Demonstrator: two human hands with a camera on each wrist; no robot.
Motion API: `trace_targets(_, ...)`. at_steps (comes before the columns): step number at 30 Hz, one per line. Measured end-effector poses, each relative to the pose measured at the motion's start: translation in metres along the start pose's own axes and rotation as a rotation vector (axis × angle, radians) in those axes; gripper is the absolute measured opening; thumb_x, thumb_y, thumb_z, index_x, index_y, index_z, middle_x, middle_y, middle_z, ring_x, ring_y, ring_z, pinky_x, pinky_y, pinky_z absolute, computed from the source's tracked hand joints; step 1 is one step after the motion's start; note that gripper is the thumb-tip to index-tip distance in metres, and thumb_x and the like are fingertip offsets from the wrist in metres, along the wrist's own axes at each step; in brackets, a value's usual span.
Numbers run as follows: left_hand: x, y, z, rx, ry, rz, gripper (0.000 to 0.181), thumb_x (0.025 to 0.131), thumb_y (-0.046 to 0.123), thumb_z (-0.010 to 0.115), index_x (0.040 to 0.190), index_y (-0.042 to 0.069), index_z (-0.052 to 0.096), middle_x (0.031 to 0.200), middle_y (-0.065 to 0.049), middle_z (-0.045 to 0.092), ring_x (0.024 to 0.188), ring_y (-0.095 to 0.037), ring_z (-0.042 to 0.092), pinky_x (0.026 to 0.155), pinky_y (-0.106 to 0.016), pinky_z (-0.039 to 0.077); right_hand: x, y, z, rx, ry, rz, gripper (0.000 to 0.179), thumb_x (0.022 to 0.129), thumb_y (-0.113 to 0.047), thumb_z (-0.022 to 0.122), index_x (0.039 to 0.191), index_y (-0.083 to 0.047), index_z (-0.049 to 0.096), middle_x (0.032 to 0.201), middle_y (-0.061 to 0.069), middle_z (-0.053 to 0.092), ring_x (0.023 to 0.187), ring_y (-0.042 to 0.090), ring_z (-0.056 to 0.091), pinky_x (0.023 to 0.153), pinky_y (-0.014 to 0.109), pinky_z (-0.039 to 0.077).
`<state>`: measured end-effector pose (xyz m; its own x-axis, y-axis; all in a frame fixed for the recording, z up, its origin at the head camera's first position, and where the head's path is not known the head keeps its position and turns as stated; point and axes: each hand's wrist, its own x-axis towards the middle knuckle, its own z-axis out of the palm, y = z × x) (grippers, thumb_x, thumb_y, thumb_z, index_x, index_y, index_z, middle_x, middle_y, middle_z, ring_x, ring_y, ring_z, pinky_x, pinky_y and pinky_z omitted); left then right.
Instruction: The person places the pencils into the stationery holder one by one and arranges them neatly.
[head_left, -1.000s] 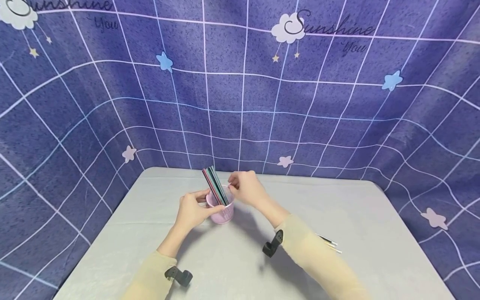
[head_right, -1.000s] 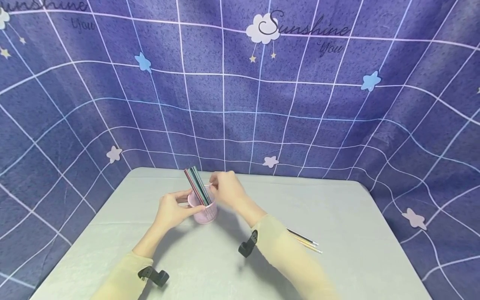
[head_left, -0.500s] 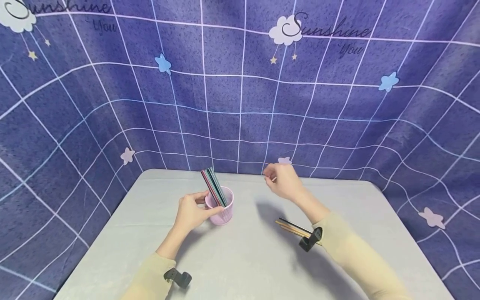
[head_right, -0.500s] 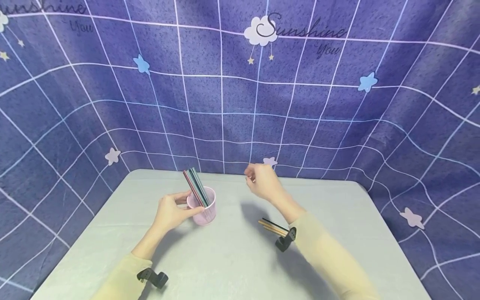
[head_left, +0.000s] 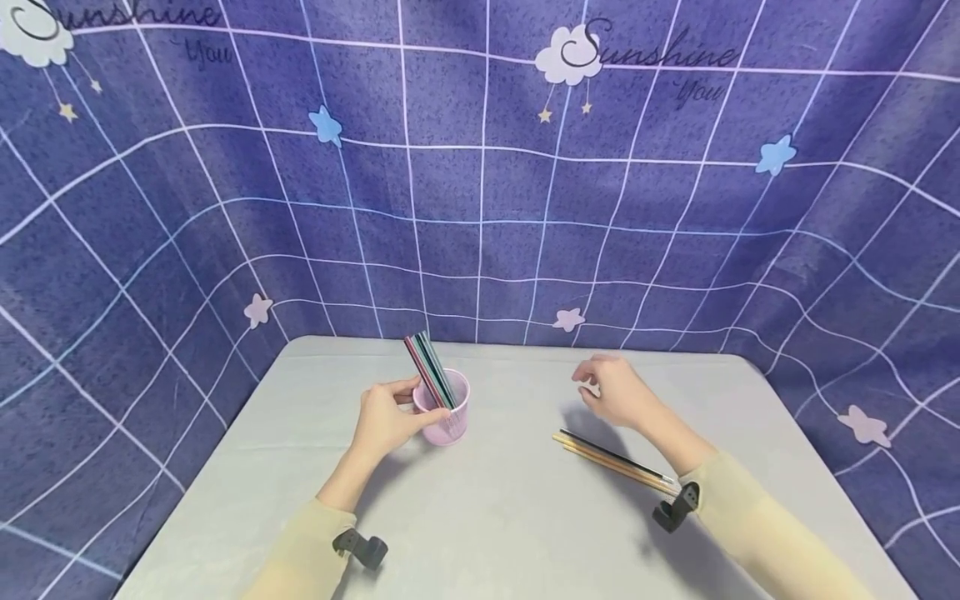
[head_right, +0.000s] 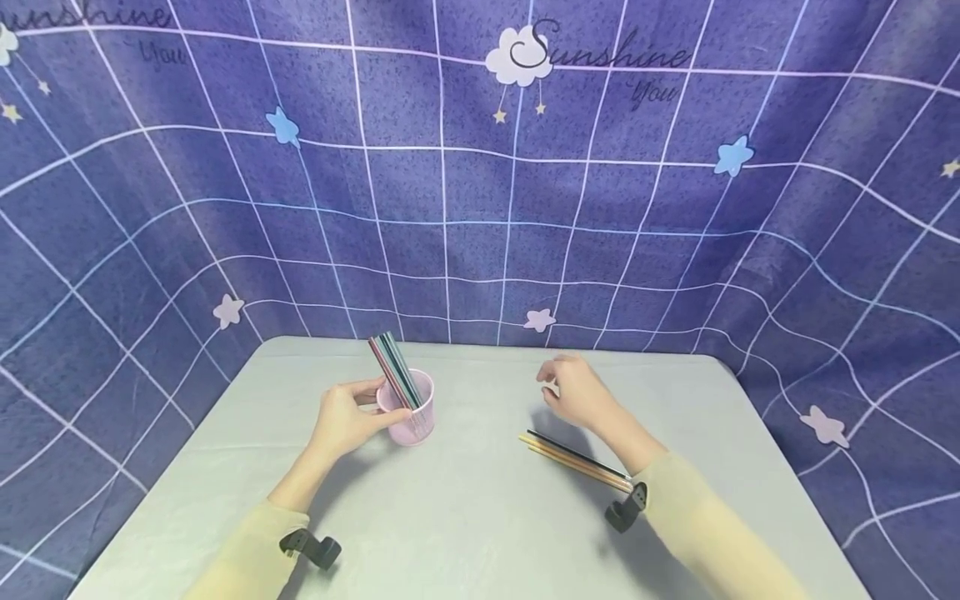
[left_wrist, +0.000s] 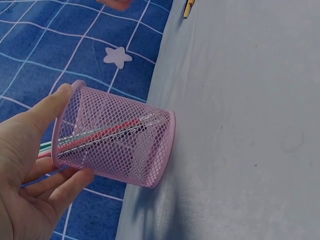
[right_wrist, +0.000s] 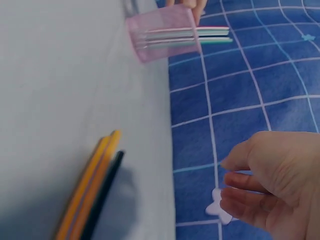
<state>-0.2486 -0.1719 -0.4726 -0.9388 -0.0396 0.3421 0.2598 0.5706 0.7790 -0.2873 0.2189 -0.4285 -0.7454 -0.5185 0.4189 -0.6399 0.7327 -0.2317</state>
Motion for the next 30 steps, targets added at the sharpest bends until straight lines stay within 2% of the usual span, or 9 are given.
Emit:
trace_targets(6, 0.001, 0.001, -0.002, 0.001, 0.011, 0.007, 0.08, 0.065, 0.038, 0.104, 0.127, -0.003, 0.075, 0.116, -0.021, 0.079, 0.091, -0.03, 0.083, 0.085, -0.047, 0.069, -0.032, 0.009, 0.006, 0.011, -0.121, 0.046, 0.009, 0.086, 0.0, 0.076, 0.094, -0.004, 0.077, 0.08, 0.002, 0.073, 0.072, 0.014, 0.068, 0.066, 0.027, 0.061)
trace_targets(12, 0.001, 0.0, -0.002, -0.02, 0.023, 0.01, 0.078, 0.064, 0.035, 0.105, 0.125, -0.004, 0.076, 0.113, -0.021, 0.08, 0.091, -0.03, 0.083, 0.085, -0.048, 0.069, -0.065, 0.007, 0.023, 0.012, -0.227, 0.132, 0.005, 0.086, -0.007, 0.078, 0.089, -0.011, 0.078, 0.077, -0.007, 0.07, 0.07, 0.005, 0.061, 0.066, 0.027, 0.057)
trace_targets(17, -0.001, 0.0, 0.001, -0.025, 0.006, 0.004, 0.077, 0.065, 0.036, 0.104, 0.126, -0.003, 0.075, 0.116, -0.02, 0.08, 0.092, -0.029, 0.083, 0.085, -0.046, 0.068, -0.08, 0.0, 0.032, -0.006, -0.195, 0.203, 0.012, 0.081, -0.002, 0.08, 0.083, -0.013, 0.076, 0.072, -0.007, 0.068, 0.066, 0.005, 0.058, 0.062, 0.027, 0.056)
trace_targets(20, -0.003, 0.0, 0.002, -0.041, -0.002, -0.019, 0.077, 0.065, 0.034, 0.104, 0.127, -0.003, 0.075, 0.118, -0.02, 0.079, 0.093, -0.03, 0.083, 0.083, -0.044, 0.069, -0.084, -0.003, 0.036, -0.01, -0.168, 0.215, 0.014, 0.08, 0.0, 0.081, 0.082, -0.013, 0.077, 0.072, -0.006, 0.069, 0.066, 0.006, 0.06, 0.062, 0.028, 0.057)
trace_targets(26, -0.005, 0.0, 0.001, -0.061, 0.01, -0.03, 0.077, 0.064, 0.031, 0.105, 0.125, -0.004, 0.075, 0.117, -0.023, 0.079, 0.093, -0.032, 0.082, 0.078, -0.038, 0.069, -0.085, -0.005, 0.04, -0.006, -0.17, 0.285, 0.016, 0.079, -0.001, 0.083, 0.082, -0.015, 0.077, 0.073, -0.007, 0.073, 0.067, 0.007, 0.064, 0.063, 0.03, 0.058)
trace_targets(30, -0.002, 0.002, 0.003, -0.026, 0.04, -0.024, 0.078, 0.063, 0.036, 0.104, 0.122, -0.006, 0.076, 0.111, -0.024, 0.08, 0.089, -0.031, 0.083, 0.078, -0.037, 0.07, -0.081, -0.004, 0.04, -0.055, -0.16, 0.272, 0.016, 0.077, -0.002, 0.084, 0.081, -0.015, 0.078, 0.075, -0.005, 0.074, 0.07, 0.012, 0.068, 0.067, 0.035, 0.061)
